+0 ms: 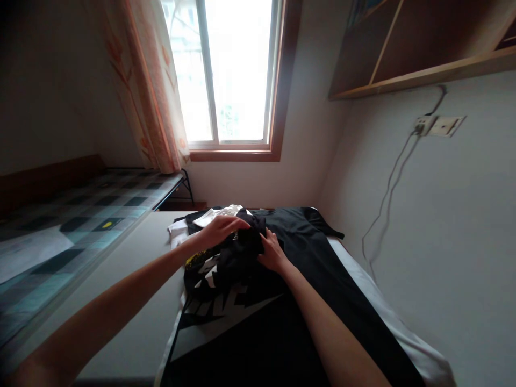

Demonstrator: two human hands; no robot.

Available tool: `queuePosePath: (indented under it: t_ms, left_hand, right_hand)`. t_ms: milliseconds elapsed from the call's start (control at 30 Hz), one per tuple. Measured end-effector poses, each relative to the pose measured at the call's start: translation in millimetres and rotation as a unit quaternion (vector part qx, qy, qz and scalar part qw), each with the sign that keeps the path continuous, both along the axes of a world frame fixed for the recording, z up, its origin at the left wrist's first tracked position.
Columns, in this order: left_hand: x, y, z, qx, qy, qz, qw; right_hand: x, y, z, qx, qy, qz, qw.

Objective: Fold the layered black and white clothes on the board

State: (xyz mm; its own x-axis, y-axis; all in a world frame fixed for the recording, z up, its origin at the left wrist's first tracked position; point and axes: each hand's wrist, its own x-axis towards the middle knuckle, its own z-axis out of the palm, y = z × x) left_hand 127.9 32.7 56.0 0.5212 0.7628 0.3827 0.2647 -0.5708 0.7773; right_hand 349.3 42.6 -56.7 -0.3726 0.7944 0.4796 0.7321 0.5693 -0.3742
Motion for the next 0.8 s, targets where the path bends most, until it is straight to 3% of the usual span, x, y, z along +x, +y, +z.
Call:
queuePosePath:
  t_ms: [100, 233, 367, 500, 600, 800]
  left_hand:
    - [-23, 21, -9.2, 0.013, -0.029, 0.110, 0.993]
    - [-61, 38, -33.5, -0.010, 0.130, 0.191, 0.973]
    - [-78, 34, -52.9, -0.057, 0.234, 0.162, 0.957]
    - [-77, 30, -58.2, -0.068, 0.297, 0.186, 0.934]
    - [-76, 31, -58.4, -0.050, 0.334, 0.185, 0.923]
    - [-72, 36, -57.6, -0.056, 0.364, 0.167, 0.914]
  right_hand:
    - [1, 1, 2.6, -0.018, -0.025, 0.021, 0.999]
    - [1, 6, -3.5, -0.026, 0.065, 0.041, 0.997]
    - [2, 15, -12.4, -0.056, 0.259, 0.057, 0.963]
    - [5, 20, -6.5, -0.082, 0.405, 0.030, 0.910]
    - [6, 17, 4.5, -0.096, 0.444, 0.028, 0.891]
    - [2, 9, 15.4, -0.137, 0.448, 0.045, 0.883]
